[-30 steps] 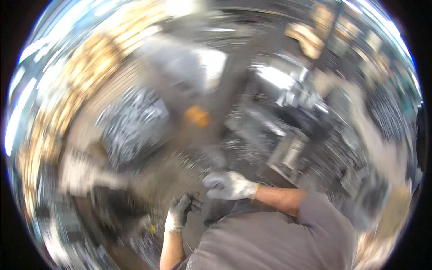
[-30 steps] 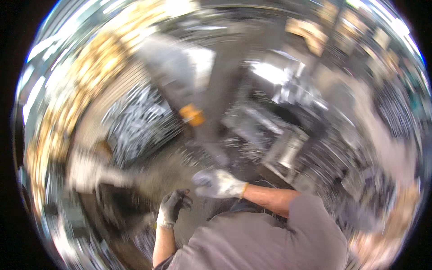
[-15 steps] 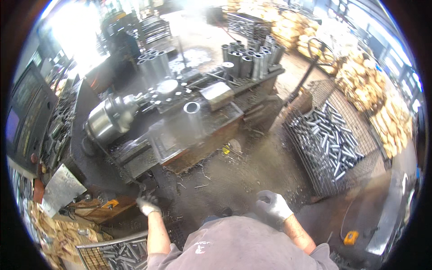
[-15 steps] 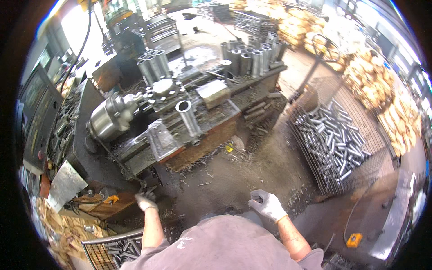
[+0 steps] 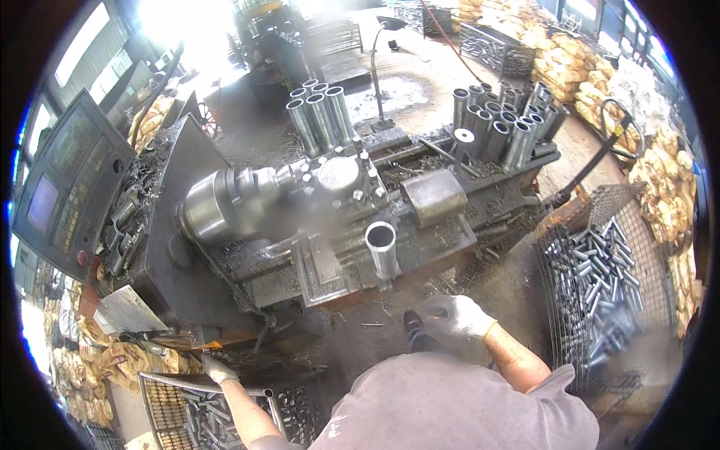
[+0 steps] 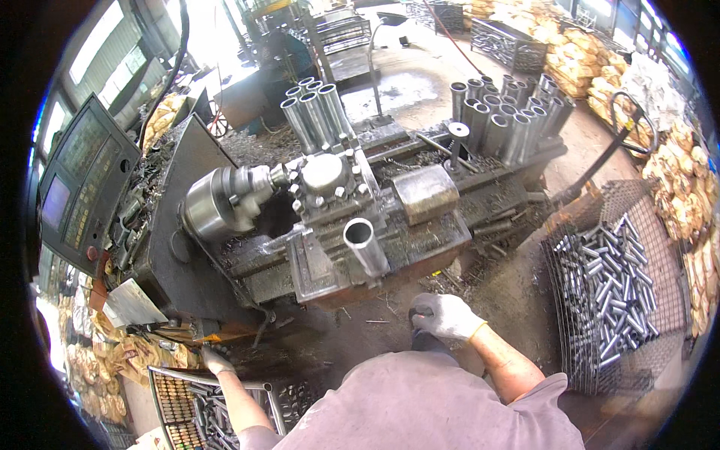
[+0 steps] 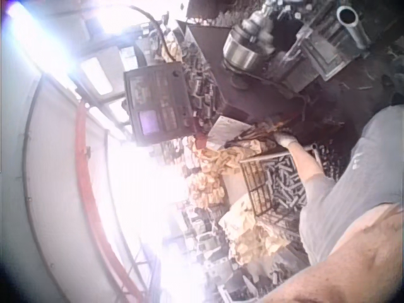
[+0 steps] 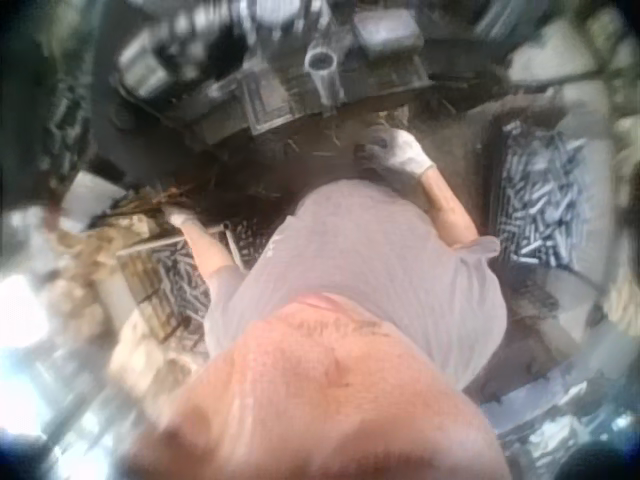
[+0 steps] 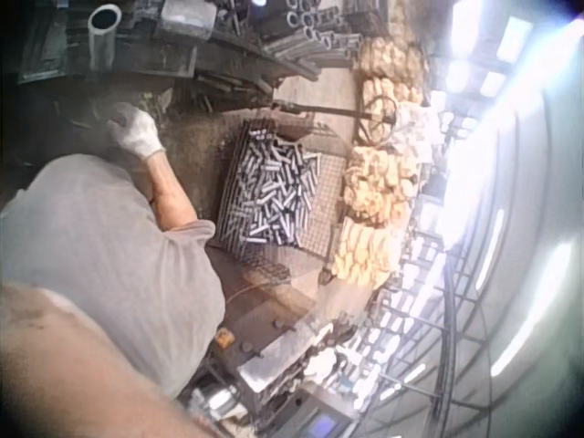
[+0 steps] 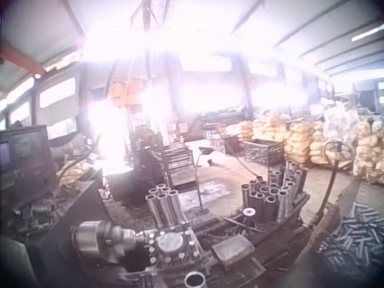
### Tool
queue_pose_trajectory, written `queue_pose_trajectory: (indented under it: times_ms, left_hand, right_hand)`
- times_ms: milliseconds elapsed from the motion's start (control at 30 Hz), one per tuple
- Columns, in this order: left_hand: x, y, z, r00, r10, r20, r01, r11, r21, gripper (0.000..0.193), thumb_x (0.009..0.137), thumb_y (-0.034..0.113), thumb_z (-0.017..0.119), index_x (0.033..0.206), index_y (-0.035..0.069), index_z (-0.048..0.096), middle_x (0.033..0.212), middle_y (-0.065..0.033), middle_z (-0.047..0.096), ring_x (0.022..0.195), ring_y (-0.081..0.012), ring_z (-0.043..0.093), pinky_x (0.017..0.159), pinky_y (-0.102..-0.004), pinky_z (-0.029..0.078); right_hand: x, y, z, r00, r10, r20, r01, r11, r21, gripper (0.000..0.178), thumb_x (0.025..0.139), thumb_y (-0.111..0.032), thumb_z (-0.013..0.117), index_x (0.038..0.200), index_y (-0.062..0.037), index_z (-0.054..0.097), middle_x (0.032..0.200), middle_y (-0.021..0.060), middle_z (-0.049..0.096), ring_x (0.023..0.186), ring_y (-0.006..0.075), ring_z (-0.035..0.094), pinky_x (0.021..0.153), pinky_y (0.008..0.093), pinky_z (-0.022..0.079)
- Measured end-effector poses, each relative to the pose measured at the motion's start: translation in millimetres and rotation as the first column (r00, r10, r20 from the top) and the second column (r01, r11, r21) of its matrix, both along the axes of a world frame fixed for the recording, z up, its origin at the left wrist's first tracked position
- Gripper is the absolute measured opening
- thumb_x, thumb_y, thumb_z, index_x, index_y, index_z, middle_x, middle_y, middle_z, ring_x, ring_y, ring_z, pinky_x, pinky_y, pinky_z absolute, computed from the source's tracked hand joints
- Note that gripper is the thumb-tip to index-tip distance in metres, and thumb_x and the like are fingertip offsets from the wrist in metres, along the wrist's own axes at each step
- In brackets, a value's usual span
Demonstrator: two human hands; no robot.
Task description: The person repeatedly loads metal tubes into a lathe chuck, operates the machine controls, and removes the processed parts. The finished parts are placed into a wire basket. The person wears gloves and works in a metal fabrication workshop.
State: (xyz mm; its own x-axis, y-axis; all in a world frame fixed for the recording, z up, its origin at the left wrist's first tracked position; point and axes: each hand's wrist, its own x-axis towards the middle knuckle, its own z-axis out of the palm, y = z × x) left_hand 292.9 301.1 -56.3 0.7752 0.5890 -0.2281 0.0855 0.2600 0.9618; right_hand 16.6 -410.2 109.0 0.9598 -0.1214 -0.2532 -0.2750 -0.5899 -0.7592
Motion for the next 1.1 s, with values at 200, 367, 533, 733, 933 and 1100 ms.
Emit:
queue_pose_trajectory:
  times_ms: [200, 367, 533, 733, 933, 1100]
  left_hand:
    - [-21, -262, 74, 0.94, -0.325, -0.104, 0.313, 0.943, -0.111, 0.066, 0.102, 0.06, 0.059, 0.138, 0.004, 0.059, 0.118, -0.0147, 0.065, 0.102, -0.0301, 0.064, 0.089, -0.0439, 0.052]
    - [50, -464, 124, 0.589, -0.798, 0.125, 0.806, 0.569, -0.165, 0.05, 0.11, 0.04, 0.056, 0.145, 0.004, 0.062, 0.144, -0.0106, 0.065, 0.131, -0.0231, 0.058, 0.114, -0.0409, 0.044]
    - [163, -535, 103, 0.622, -0.727, 0.29, 0.701, 0.352, -0.62, 0.063, 0.107, 0.058, 0.052, 0.14, 0.005, 0.063, 0.136, -0.0138, 0.069, 0.124, -0.0296, 0.065, 0.109, -0.0489, 0.051]
    - [218, -554, 73, 0.594, -0.709, 0.38, 0.765, 0.351, -0.54, 0.073, 0.097, 0.07, 0.064, 0.124, 0.002, 0.068, 0.114, -0.0165, 0.076, 0.1, -0.0325, 0.075, 0.093, -0.0497, 0.063]
    - [158, -553, 123, 0.64, -0.48, 0.601, 0.76, 0.274, -0.59, 0.052, 0.107, 0.052, 0.062, 0.133, 0.008, 0.065, 0.122, -0.0097, 0.072, 0.111, -0.0272, 0.07, 0.098, -0.0445, 0.059]
    - [197, -531, 177, 0.662, -0.686, 0.301, 0.74, 0.537, -0.404, 0.071, 0.101, 0.071, 0.057, 0.1, 0.003, 0.076, 0.101, -0.0154, 0.079, 0.094, -0.0312, 0.076, 0.09, -0.0477, 0.062]
  right_hand:
    - [29, -92, 18, 0.987, -0.101, 0.123, 0.106, 0.994, -0.035, 0.042, 0.09, -0.03, 0.079, 0.125, -0.006, 0.074, 0.122, 0.0185, 0.077, 0.109, 0.035, 0.076, 0.093, 0.0421, 0.062]
    - [87, -126, 72, 0.965, -0.005, 0.264, 0.042, 0.99, -0.137, 0.04, 0.089, -0.026, 0.08, 0.124, -0.0081, 0.074, 0.119, 0.0176, 0.077, 0.107, 0.0368, 0.076, 0.092, 0.0437, 0.061]
    - [131, -130, 90, 0.95, 0.074, 0.304, -0.068, 0.997, -0.029, 0.041, 0.089, -0.024, 0.081, 0.126, -0.0089, 0.073, 0.119, 0.0159, 0.077, 0.106, 0.0352, 0.076, 0.091, 0.0419, 0.062]
    - [139, -125, 80, 0.967, -0.009, 0.254, -0.016, 0.995, 0.098, 0.042, 0.087, -0.018, 0.084, 0.126, -0.0069, 0.074, 0.119, 0.0154, 0.078, 0.107, 0.0316, 0.077, 0.093, 0.0392, 0.061]
    - [131, -131, 74, 0.964, -0.239, 0.12, 0.214, 0.959, 0.186, 0.042, 0.088, -0.012, 0.082, 0.127, -0.0012, 0.073, 0.114, 0.0146, 0.08, 0.105, 0.0212, 0.077, 0.093, 0.0344, 0.059]
    - [124, -130, 60, 0.934, -0.344, 0.095, 0.315, 0.921, 0.23, 0.04, 0.088, -0.01, 0.082, 0.126, -0.0004, 0.073, 0.113, 0.0149, 0.08, 0.103, 0.02, 0.076, 0.093, 0.0336, 0.059]
